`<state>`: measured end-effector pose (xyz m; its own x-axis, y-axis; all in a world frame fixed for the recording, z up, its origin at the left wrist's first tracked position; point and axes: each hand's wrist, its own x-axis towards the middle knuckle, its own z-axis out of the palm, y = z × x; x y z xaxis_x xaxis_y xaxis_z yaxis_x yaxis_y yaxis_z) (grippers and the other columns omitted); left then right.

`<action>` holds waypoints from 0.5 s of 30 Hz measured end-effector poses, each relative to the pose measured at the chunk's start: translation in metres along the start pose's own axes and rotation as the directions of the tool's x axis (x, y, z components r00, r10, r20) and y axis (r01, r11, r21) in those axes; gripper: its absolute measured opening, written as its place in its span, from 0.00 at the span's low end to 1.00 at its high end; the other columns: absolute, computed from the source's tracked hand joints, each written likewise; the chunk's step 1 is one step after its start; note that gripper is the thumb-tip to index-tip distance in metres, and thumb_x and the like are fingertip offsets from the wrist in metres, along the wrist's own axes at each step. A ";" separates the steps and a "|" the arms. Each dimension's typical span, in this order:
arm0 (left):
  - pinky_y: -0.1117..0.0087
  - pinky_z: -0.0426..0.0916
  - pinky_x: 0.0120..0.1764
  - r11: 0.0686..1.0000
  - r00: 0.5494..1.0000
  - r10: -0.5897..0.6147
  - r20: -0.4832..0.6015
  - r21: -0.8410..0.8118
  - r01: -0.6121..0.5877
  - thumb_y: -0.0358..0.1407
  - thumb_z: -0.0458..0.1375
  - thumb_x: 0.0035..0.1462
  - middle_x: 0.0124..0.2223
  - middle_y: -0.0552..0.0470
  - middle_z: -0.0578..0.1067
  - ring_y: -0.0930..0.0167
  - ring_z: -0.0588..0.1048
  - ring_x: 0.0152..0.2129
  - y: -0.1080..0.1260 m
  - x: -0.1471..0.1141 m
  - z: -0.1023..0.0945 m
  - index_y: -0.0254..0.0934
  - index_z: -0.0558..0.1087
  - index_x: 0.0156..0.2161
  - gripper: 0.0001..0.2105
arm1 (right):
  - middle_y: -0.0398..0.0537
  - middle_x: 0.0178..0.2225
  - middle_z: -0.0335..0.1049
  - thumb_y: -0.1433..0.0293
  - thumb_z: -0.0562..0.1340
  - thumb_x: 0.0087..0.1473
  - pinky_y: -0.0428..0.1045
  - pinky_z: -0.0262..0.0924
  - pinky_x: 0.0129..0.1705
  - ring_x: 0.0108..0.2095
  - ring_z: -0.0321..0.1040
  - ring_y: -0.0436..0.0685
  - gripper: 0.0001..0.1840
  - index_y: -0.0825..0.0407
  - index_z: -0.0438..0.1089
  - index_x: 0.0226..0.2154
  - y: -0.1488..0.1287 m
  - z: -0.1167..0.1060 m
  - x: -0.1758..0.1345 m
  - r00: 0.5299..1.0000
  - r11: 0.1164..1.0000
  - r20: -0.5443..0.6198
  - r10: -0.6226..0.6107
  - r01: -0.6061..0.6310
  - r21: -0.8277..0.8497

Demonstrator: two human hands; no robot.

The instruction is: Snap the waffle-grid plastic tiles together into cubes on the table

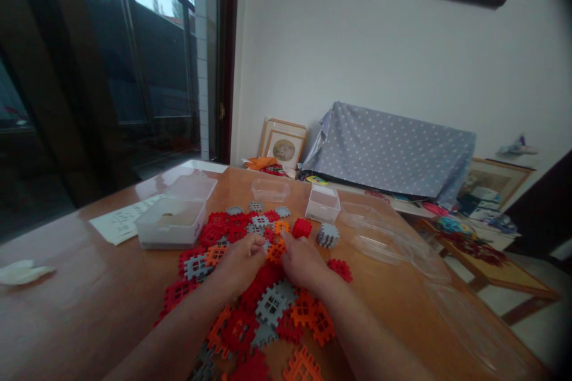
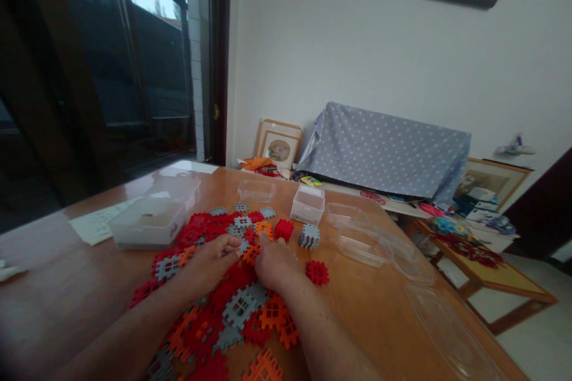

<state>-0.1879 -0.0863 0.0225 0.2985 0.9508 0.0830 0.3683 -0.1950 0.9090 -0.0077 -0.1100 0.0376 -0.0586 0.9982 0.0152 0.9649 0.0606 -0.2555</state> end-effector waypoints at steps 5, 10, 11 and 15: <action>0.62 0.65 0.50 0.919 0.985 0.156 0.072 0.356 -0.172 0.41 0.59 0.54 0.49 0.46 0.77 0.59 0.73 0.47 -0.001 -0.006 0.001 0.41 0.75 0.48 0.17 | 0.53 0.55 0.73 0.72 0.54 0.58 0.54 0.62 0.51 0.52 0.70 0.62 0.32 0.47 0.56 0.65 -0.006 0.003 0.000 0.999 0.985 0.006 -0.051 0.049 0.166; 0.60 0.62 0.53 0.817 0.973 0.175 0.154 0.529 -0.230 0.44 0.62 0.52 0.52 0.44 0.76 0.56 0.71 0.50 0.001 -0.010 0.002 0.42 0.75 0.51 0.21 | 0.53 0.58 0.70 0.72 0.53 0.60 0.54 0.62 0.55 0.55 0.68 0.60 0.31 0.50 0.56 0.65 -0.008 -0.015 -0.024 0.997 0.945 -0.067 -0.033 0.053 0.321; 0.60 0.62 0.53 0.811 0.972 0.171 0.161 0.537 -0.232 0.44 0.61 0.53 0.52 0.44 0.76 0.56 0.71 0.51 0.002 -0.011 0.001 0.42 0.75 0.51 0.20 | 0.53 0.57 0.71 0.69 0.54 0.62 0.56 0.62 0.55 0.55 0.68 0.61 0.28 0.49 0.58 0.64 -0.010 -0.023 -0.038 0.993 0.932 -0.106 -0.041 0.076 0.355; 0.61 0.61 0.54 0.811 0.969 0.165 0.183 0.534 -0.239 0.40 0.59 0.55 0.51 0.44 0.77 0.57 0.71 0.51 0.004 -0.011 0.001 0.42 0.76 0.48 0.15 | 0.44 0.60 0.69 0.55 0.62 0.61 0.56 0.58 0.61 0.58 0.64 0.61 0.28 0.39 0.62 0.62 -0.021 -0.032 -0.104 0.920 0.854 -0.129 -0.369 0.391 0.343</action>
<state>-0.1892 -0.0980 0.0247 0.5114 0.8452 0.1554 0.6977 -0.5139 0.4991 -0.0139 -0.2153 0.0720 -0.3772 0.8964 0.2329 0.7137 0.4416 -0.5437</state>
